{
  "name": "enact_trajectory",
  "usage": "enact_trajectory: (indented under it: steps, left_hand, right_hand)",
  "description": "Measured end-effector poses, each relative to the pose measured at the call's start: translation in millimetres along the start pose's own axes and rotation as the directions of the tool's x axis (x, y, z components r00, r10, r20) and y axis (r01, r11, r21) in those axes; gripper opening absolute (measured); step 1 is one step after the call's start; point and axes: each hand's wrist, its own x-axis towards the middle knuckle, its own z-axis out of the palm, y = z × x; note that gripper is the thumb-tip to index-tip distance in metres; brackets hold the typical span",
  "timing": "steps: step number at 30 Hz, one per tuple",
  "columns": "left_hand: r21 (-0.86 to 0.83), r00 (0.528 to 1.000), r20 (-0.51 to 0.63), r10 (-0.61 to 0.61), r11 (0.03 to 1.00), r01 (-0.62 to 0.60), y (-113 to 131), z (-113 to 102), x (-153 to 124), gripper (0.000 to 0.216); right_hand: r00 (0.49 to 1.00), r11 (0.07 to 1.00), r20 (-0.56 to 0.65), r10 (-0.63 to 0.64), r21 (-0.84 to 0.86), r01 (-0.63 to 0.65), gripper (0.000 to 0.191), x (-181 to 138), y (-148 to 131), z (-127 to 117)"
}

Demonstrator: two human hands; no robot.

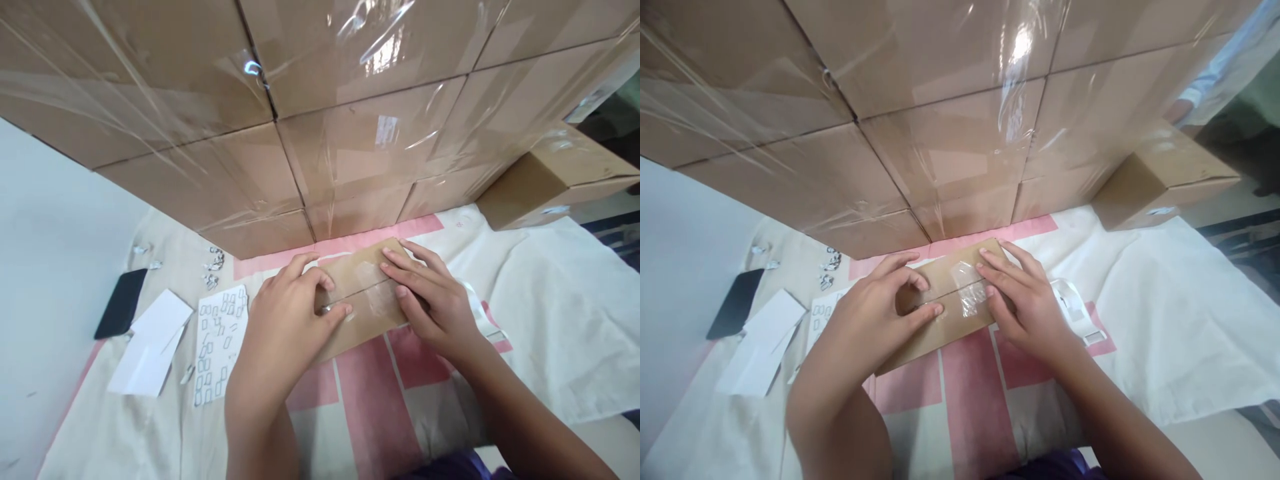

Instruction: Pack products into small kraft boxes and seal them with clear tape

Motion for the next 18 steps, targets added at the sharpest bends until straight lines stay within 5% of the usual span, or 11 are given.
enact_trajectory:
  steps: [5,10,14,18]
  left_hand:
    - [-0.038,0.992,-0.07,0.1,0.994,-0.103,-8.6,2.6,2.6,0.058]
    - [-0.151,0.997,-0.041,0.063,0.986,-0.068,-16.5,6.8,15.3,0.023]
    - [-0.172,0.995,-0.041,0.096,0.98,-0.101,-20.1,7.3,17.6,0.024]
    - [-0.101,0.982,0.052,0.182,0.979,-0.176,-21.5,3.3,12.9,0.058]
  right_hand:
    - [0.999,0.999,0.001,0.033,0.002,-0.033,0.042,0.3,-0.2,1.1]
    - [0.999,0.999,-0.009,0.037,0.008,-0.037,0.039,-0.2,-2.0,2.3]
    - [0.998,0.999,-0.037,0.044,0.014,-0.044,0.038,-1.0,-2.5,4.0]
    - [0.998,0.999,-0.054,0.029,0.027,-0.028,0.037,-1.3,-2.3,5.5]
